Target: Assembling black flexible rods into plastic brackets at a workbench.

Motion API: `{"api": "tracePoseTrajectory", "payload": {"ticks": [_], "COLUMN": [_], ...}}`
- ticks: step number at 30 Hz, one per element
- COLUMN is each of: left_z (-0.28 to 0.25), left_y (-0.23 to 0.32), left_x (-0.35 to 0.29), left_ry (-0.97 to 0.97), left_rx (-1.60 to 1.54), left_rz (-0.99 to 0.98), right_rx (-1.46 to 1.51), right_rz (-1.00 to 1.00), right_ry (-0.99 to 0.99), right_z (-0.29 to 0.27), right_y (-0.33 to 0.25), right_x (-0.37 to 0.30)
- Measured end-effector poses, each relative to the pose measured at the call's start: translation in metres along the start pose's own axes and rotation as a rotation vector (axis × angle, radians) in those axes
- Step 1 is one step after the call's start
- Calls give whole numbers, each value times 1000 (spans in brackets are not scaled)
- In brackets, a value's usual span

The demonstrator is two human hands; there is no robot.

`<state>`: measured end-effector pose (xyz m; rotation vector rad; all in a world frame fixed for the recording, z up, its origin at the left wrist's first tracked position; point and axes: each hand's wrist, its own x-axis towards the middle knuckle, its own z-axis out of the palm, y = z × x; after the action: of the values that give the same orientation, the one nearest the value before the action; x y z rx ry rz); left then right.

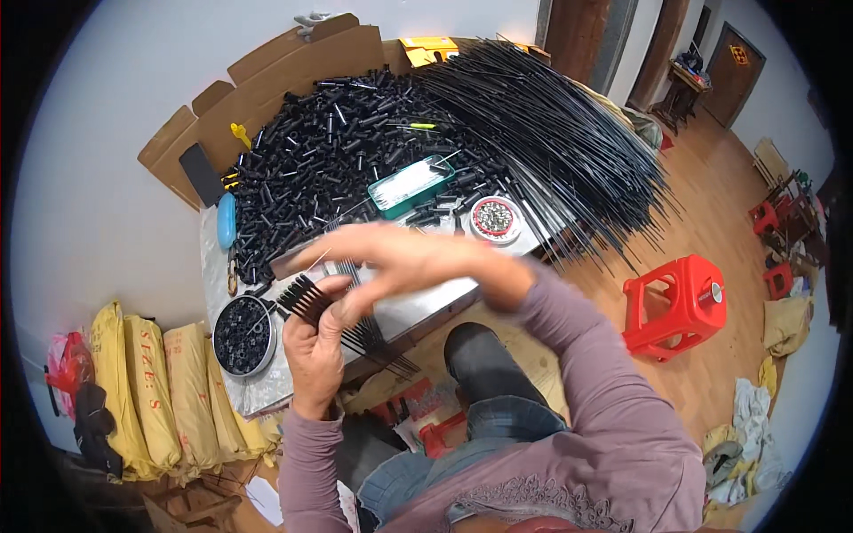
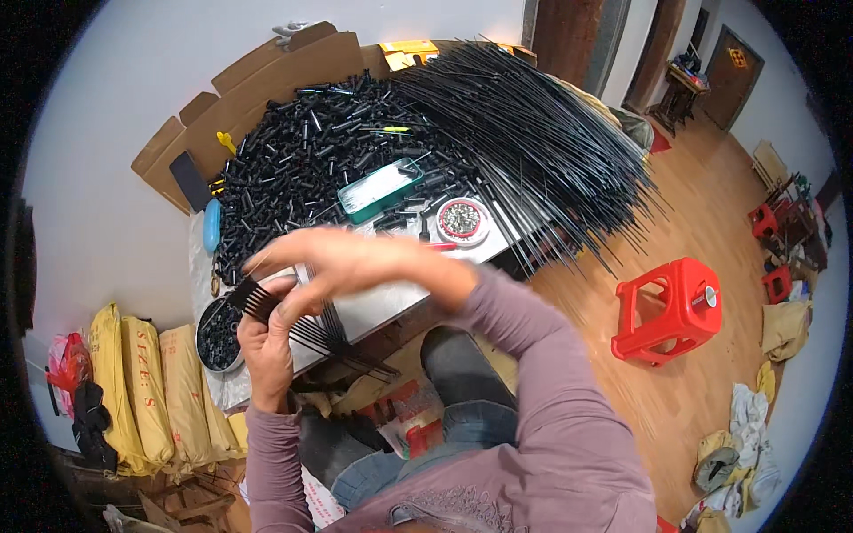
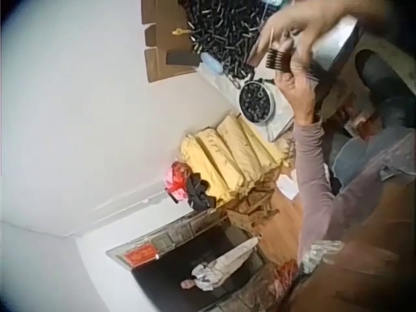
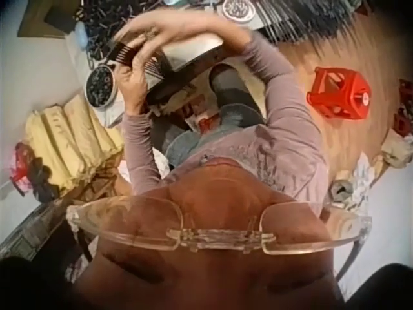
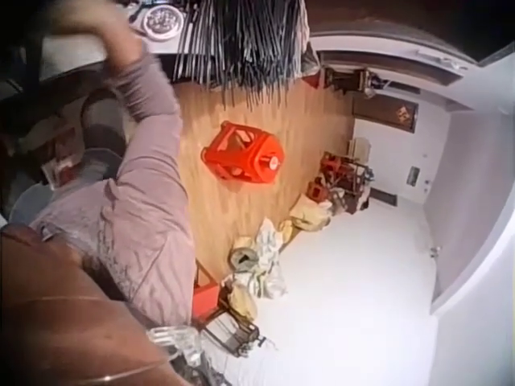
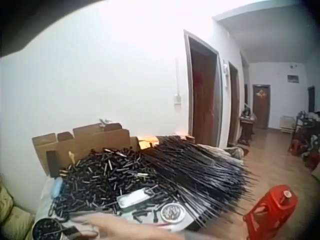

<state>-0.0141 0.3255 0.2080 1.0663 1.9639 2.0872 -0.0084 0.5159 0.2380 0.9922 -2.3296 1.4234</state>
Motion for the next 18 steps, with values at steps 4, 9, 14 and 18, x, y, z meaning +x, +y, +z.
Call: {"api": "tracePoseTrajectory", "payload": {"ticks": [4, 9, 14, 18], "left_z": [-2, -7, -8, -9], "left_y": [-7, -1, -7, -4], "left_x": [6, 13, 18, 19], "left_ry": [-42, 18, -9, -9], "left_rx": [-242, -149, -107, -121], "left_rz": [-59, 61, 103, 92], "right_rx": [-751, -1379, -1428, -1395], "right_rz": [668, 1058, 1151, 1167], "right_ry": [221, 573, 562, 602], "right_z": [-129, -275, -295, -297], "right_y": [22, 110, 124, 110], "right_x": [-31, -114, -140, -123]}}
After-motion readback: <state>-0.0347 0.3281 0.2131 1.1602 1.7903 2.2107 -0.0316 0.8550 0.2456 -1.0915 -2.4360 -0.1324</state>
